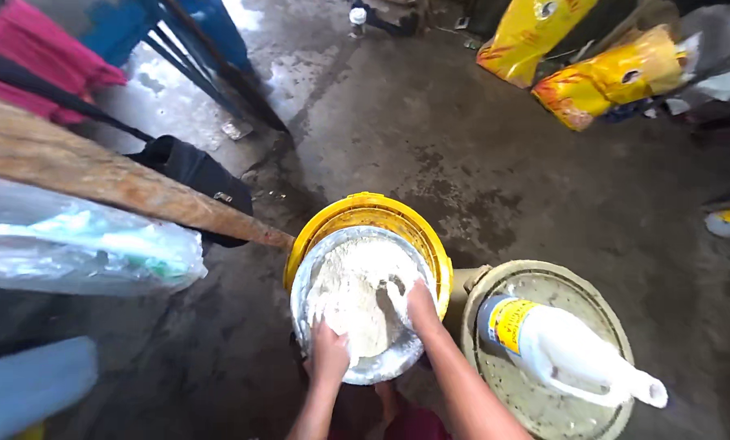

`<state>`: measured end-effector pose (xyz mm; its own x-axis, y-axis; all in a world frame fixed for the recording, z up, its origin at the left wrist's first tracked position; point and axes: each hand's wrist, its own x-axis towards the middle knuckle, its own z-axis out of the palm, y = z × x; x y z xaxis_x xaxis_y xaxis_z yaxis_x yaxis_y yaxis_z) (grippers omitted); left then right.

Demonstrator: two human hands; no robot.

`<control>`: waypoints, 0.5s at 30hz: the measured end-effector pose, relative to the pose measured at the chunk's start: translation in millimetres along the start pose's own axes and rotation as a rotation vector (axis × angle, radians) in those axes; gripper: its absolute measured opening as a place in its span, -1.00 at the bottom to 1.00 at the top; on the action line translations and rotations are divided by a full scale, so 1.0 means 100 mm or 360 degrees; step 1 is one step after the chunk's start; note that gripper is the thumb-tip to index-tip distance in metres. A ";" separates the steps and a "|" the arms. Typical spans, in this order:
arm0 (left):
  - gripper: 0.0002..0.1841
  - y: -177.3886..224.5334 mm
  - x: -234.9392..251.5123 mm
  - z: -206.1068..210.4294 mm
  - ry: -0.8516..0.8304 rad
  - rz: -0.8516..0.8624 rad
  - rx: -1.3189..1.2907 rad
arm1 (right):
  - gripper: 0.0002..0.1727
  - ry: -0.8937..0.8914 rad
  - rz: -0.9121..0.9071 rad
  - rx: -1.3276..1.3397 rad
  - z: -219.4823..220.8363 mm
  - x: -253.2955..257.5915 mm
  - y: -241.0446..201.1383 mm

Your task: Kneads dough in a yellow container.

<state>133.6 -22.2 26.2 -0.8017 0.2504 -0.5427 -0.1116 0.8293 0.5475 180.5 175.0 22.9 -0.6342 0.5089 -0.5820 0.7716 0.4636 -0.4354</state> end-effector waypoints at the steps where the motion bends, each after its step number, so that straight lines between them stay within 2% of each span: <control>1: -0.29 -0.05 -0.12 0.09 0.0017 -0.0070 0.0030 | -0.41 0.0007 -0.0044 -0.0025 0.01 0.10 0.01; 4: -0.27 -0.23 -0.25 0.48 0.0088 -0.0174 -0.0071 | -0.23 0.0064 -0.0159 -0.0055 0.14 0.34 0.10; 7: -0.20 -0.28 -0.08 0.75 0.0219 -0.0270 -0.0239 | -0.12 0.0033 -0.0172 0.0020 0.23 0.53 0.19; 10: -0.20 -0.32 0.12 0.88 0.0421 -0.0312 -0.0388 | -0.25 -0.0118 -0.0084 0.0257 0.28 0.71 0.31; 13: -0.26 -0.29 0.20 0.94 0.0574 -0.0357 -0.0755 | -0.45 -0.0289 -0.0021 0.0648 0.39 0.84 0.37; 15: -0.35 -0.23 0.20 0.95 0.0579 -0.0393 -0.1050 | -0.49 -0.0423 0.0009 0.0871 0.51 0.87 0.41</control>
<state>175.9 11.1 -57.4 -0.8372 -0.1758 -0.5179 -0.5452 0.3437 0.7646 159.1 201.5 -80.7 -0.6506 0.2791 -0.7063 0.7325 -0.0145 -0.6806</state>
